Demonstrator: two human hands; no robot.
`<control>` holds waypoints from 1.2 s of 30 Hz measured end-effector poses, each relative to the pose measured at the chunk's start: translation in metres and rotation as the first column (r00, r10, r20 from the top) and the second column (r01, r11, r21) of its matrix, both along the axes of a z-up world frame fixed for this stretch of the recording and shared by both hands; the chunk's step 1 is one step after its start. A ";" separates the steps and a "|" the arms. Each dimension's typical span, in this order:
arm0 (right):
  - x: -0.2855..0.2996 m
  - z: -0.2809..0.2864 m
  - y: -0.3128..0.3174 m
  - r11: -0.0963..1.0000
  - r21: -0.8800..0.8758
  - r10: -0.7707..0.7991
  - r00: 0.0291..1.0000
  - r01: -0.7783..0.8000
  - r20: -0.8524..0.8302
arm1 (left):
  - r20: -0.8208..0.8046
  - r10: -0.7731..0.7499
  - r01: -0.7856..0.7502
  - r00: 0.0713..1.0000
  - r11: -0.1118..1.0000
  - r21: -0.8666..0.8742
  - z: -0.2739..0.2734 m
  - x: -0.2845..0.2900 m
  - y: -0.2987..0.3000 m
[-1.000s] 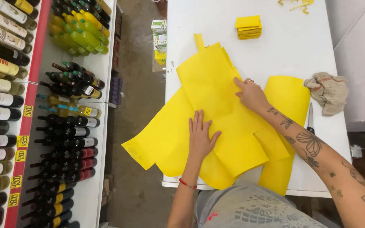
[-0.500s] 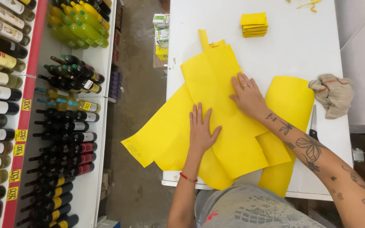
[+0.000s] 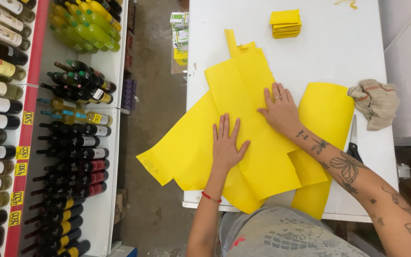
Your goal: Cutting and folding yellow paper into small rectangular pieces on a counter in a store.
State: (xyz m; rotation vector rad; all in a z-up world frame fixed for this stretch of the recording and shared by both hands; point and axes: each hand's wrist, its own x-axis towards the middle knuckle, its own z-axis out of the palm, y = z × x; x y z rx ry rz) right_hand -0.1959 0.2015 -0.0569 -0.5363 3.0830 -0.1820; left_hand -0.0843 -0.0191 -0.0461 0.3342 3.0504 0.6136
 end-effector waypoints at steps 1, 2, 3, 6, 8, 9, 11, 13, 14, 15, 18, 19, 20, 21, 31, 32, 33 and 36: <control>0.000 -0.001 0.000 1.000 0.000 -0.001 1.000 0.001 0.001 | 0.001 -0.001 0.001 1.000 1.000 0.000 0.001 0.000 0.000; -0.001 -0.002 0.001 1.000 0.009 0.001 1.000 -0.001 -0.006 | 0.008 -0.001 0.001 1.000 1.000 -0.001 0.001 0.000 0.000; -0.002 -0.003 0.001 1.000 0.019 0.005 1.000 -0.004 -0.013 | 0.015 0.002 -0.002 1.000 1.000 -0.001 0.002 -0.001 0.000; -0.002 -0.006 0.001 0.998 0.059 0.007 1.000 -0.006 -0.021 | 0.047 0.003 -0.002 0.999 1.000 -0.019 -0.001 -0.001 -0.001; -0.003 -0.006 -0.002 0.997 0.080 0.003 1.000 -0.002 -0.021 | 0.055 0.006 -0.005 0.998 1.000 -0.018 -0.002 -0.002 0.000; -0.002 -0.006 -0.004 0.995 0.100 -0.004 1.000 0.007 -0.022 | 0.063 0.005 -0.004 0.998 1.000 -0.017 -0.001 -0.002 0.000; -0.006 -0.008 -0.014 0.995 0.102 0.017 0.999 -0.013 -0.035 | 0.075 0.007 -0.005 0.997 1.000 -0.016 -0.002 -0.002 -0.001; -0.010 -0.008 -0.021 0.994 0.103 0.039 0.998 -0.034 -0.049 | 0.086 0.010 -0.008 0.996 1.000 -0.017 -0.002 -0.003 -0.001; -0.012 -0.006 -0.024 0.998 0.059 0.013 0.999 -0.010 -0.049 | 0.078 0.004 -0.003 0.997 1.000 -0.013 -0.002 -0.003 -0.001; -0.015 -0.005 -0.029 1.000 0.014 -0.010 0.999 0.010 -0.048 | 0.069 0.002 -0.002 0.998 1.000 -0.009 -0.002 -0.004 -0.002; -0.042 -0.007 -0.048 0.995 -0.075 -0.071 0.997 0.069 -0.027 | 0.082 0.001 -0.002 0.997 1.000 0.017 0.001 -0.004 -0.003; -0.060 -0.012 -0.050 0.995 -0.078 -0.066 0.997 0.063 -0.031 | 0.078 0.007 -0.008 0.997 1.000 0.014 0.000 -0.003 -0.003; -0.078 -0.016 -0.053 0.991 -0.111 -0.083 0.996 0.078 -0.043 | 0.078 0.001 -0.002 0.997 1.000 0.019 -0.001 -0.003 -0.004; -0.097 -0.021 -0.056 0.986 -0.142 -0.099 0.994 0.090 -0.053 | 0.079 -0.004 0.002 0.997 1.000 0.026 -0.001 -0.003 -0.004; -0.036 -0.016 -0.045 0.991 -0.123 0.047 0.999 -0.050 -0.027 | 0.033 0.016 -0.017 0.999 0.998 0.054 0.000 -0.002 -0.005; -0.015 -0.019 -0.043 0.986 -0.129 0.102 0.994 -0.105 -0.031 | 0.024 0.015 -0.016 1.000 0.998 0.055 0.000 -0.002 -0.005; 0.006 -0.021 -0.041 0.978 -0.135 0.155 0.987 -0.158 -0.036 | 0.015 0.012 -0.013 1.000 0.998 0.055 0.001 -0.003 -0.005; 0.028 -0.013 -0.053 0.895 -0.227 0.369 0.923 -0.384 -0.107 | 0.020 0.018 -0.019 1.000 0.998 0.054 -0.009 -0.001 -0.004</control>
